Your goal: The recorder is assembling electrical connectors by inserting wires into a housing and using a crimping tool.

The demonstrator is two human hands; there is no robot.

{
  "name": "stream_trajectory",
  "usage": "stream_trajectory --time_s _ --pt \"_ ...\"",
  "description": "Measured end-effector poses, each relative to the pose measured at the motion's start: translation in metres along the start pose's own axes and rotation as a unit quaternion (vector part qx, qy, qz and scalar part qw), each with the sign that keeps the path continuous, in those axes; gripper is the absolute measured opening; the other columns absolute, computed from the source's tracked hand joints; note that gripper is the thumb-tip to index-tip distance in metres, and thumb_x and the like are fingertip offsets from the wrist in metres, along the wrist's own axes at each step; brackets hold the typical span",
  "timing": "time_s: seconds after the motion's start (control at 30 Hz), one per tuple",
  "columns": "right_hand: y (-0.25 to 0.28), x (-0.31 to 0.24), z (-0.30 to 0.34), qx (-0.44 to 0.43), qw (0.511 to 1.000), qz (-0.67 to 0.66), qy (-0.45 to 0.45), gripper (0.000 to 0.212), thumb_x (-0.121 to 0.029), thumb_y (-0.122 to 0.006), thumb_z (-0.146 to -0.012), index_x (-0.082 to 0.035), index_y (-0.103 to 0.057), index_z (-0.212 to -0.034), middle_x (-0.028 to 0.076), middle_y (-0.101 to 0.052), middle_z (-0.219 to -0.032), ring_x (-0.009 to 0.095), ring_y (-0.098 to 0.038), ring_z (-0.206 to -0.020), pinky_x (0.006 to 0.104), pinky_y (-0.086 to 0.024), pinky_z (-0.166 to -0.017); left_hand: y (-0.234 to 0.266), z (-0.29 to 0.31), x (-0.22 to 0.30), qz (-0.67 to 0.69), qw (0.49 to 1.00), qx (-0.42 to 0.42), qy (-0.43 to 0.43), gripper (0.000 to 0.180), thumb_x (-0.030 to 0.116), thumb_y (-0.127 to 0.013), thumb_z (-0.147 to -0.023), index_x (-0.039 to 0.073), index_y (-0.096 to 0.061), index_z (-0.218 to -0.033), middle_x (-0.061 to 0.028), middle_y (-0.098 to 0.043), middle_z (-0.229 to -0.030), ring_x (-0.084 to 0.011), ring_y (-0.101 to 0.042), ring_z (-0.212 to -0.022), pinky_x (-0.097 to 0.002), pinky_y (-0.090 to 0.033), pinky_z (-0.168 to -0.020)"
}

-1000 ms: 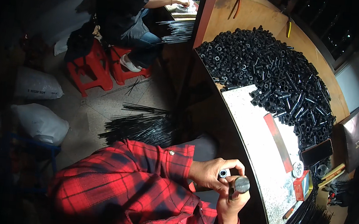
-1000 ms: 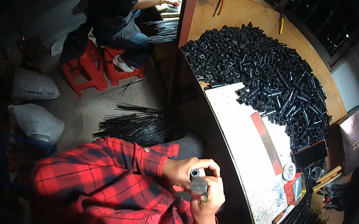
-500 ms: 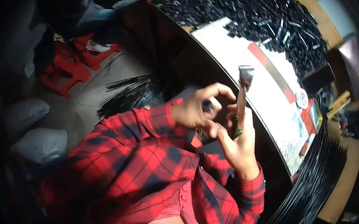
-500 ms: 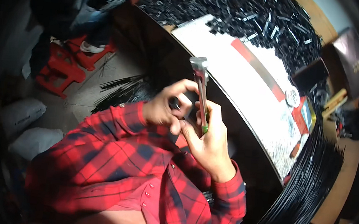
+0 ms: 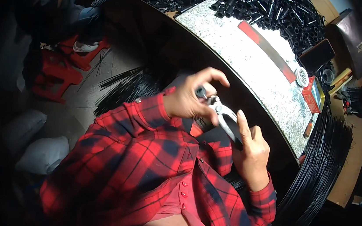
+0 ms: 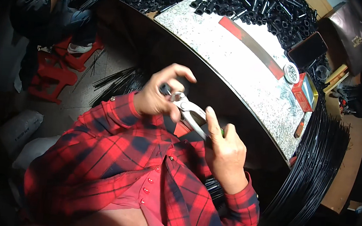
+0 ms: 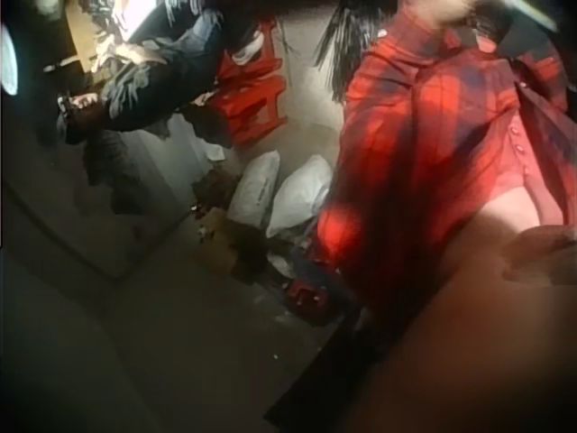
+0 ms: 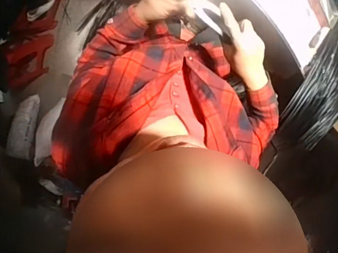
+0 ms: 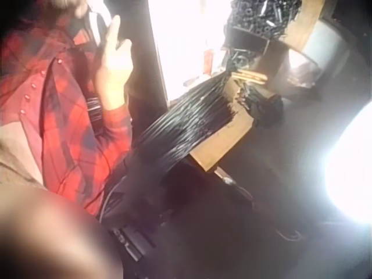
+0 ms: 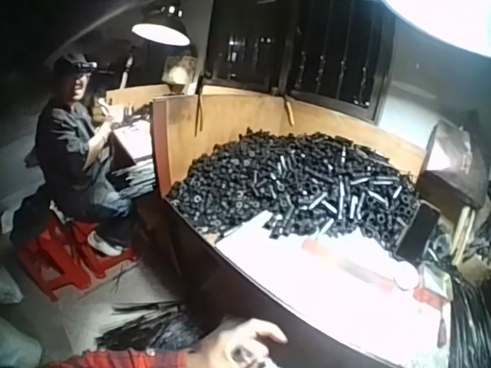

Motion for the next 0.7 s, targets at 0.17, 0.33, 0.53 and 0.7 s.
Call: stream_trajectory --time_s 0.17,0.33,0.53,0.7 --pt "0.000 -0.006 -0.002 0.043 0.996 0.061 0.047 0.067 0.001 -0.066 -0.067 -0.012 -0.048 -0.130 0.009 -0.040 -0.065 0.021 -0.044 -0.051 0.0344 -0.039 -0.046 -0.001 -0.001 0.002 -0.045 0.999 0.013 -0.027 0.077 0.031 -0.087 -0.052 0.005 -0.044 -0.110 0.0086 -0.039 -0.056 0.0010 -0.033 -0.054 -0.0161 -0.025 -0.050" --pt "-0.003 -0.006 -0.001 0.060 0.991 0.113 0.050 0.066 -0.003 -0.067 -0.068 -0.013 -0.048 -0.130 0.008 -0.041 -0.066 0.021 -0.044 -0.054 0.0332 -0.038 -0.047 -0.001 0.000 0.003 -0.043 0.998 0.032 -0.026 0.076 0.031 -0.087 -0.052 0.005 -0.043 -0.109 0.0081 -0.040 -0.056 0.0007 -0.033 -0.054 -0.0161 -0.025 -0.050" --pt "0.004 -0.006 0.001 0.096 0.981 0.160 0.056 0.064 -0.004 -0.067 -0.069 -0.014 -0.049 -0.129 0.008 -0.042 -0.070 0.022 -0.045 -0.061 0.0331 -0.038 -0.053 -0.009 0.001 0.006 -0.093 0.994 0.026 -0.049 0.071 0.026 -0.087 -0.056 0.006 -0.043 -0.109 0.0067 -0.046 -0.058 0.0005 -0.037 -0.055 -0.0165 -0.027 -0.050" --pt "0.006 -0.002 0.005 0.089 0.973 0.203 0.060 0.062 -0.005 -0.067 -0.071 -0.014 -0.049 -0.129 0.009 -0.044 -0.073 0.023 -0.046 -0.064 0.0329 -0.037 -0.056 -0.013 0.000 0.003 -0.090 0.994 0.024 -0.051 0.068 0.022 -0.086 -0.059 0.006 -0.042 -0.109 0.0050 -0.050 -0.060 0.0005 -0.040 -0.057 -0.0167 -0.030 -0.050"
Point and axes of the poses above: each hand's wrist, its own z-axis away from the middle knuckle, its own y-axis out of the back of the hand, x = y × z, the point moved 8 cm from there along -z, towards the middle knuckle
